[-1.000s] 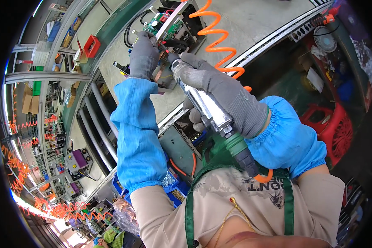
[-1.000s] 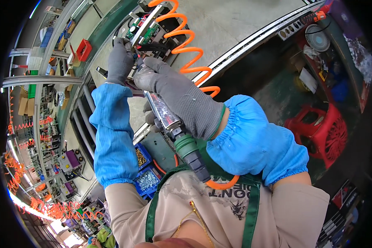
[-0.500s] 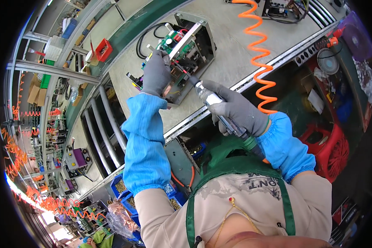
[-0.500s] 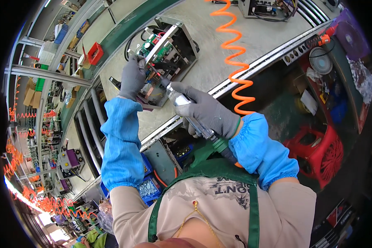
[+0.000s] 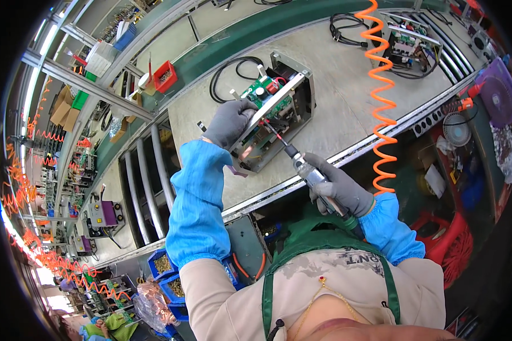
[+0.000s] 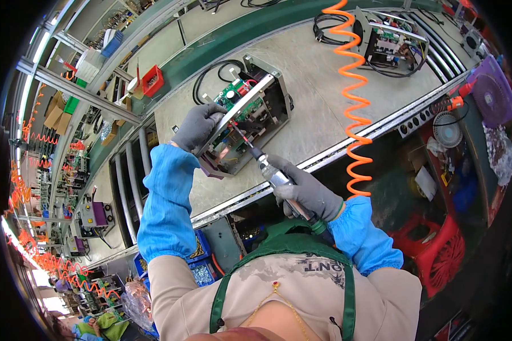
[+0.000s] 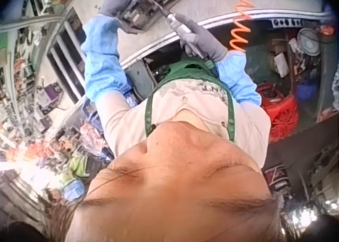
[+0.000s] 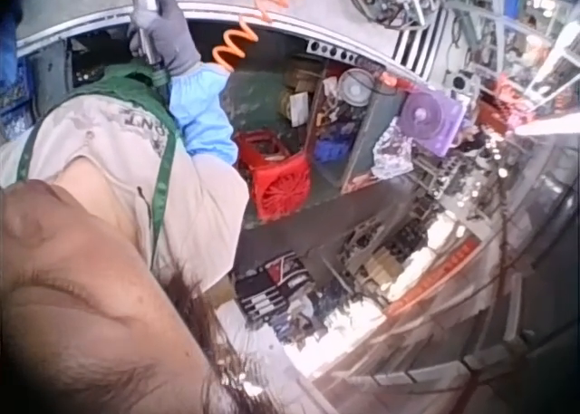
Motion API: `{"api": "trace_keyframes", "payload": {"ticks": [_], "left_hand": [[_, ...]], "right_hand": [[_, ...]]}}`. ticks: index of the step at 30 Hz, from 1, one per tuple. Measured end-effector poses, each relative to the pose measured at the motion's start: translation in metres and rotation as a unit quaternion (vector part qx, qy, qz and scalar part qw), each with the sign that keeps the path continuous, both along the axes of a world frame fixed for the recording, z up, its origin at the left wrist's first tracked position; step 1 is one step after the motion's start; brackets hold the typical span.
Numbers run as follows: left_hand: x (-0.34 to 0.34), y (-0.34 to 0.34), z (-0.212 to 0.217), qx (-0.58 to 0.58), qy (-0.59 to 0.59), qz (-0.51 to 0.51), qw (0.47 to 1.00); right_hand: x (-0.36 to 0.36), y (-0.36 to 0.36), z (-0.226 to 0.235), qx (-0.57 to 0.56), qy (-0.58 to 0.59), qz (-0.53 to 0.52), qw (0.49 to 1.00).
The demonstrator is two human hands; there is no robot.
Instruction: Assembling an industrial electronic unit by mounting circuit boards and securing components with an electric screwdriver.
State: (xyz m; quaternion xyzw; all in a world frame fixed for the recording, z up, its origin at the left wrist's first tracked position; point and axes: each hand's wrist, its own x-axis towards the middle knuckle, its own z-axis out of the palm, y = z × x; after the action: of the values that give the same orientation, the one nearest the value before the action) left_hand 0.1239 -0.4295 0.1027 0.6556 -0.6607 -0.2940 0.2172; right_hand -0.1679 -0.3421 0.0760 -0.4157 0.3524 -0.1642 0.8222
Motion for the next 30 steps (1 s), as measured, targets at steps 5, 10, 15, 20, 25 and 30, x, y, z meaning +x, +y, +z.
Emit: {"api": "trace_keyframes", "payload": {"ticks": [5,10,15,20,25,30], "left_hand": [[0.006,-0.014,-0.001,-0.013,-0.079,-0.065,0.995],[0.009,-0.017,-0.006,-0.004,-0.104,-0.058,0.993],[0.010,-0.016,-0.003,0.031,-0.023,-0.055,0.998],[0.013,-0.010,-0.001,0.061,0.035,-0.027,0.997],[0.013,-0.002,0.000,0.046,0.051,-0.055,0.996],[0.003,0.009,-0.003,0.029,0.050,-0.025,0.998]], "right_hand": [[-0.001,-0.001,-0.008,0.000,-0.018,0.005,1.000],[0.002,0.001,-0.008,0.010,-0.025,-0.001,1.000],[0.002,0.005,-0.008,0.012,-0.034,-0.013,0.999],[0.005,0.007,-0.006,-0.004,-0.014,-0.007,1.000],[0.006,0.017,-0.001,-0.003,-0.092,-0.042,0.995],[0.010,0.016,-0.001,0.012,-0.068,-0.046,0.997]]}}
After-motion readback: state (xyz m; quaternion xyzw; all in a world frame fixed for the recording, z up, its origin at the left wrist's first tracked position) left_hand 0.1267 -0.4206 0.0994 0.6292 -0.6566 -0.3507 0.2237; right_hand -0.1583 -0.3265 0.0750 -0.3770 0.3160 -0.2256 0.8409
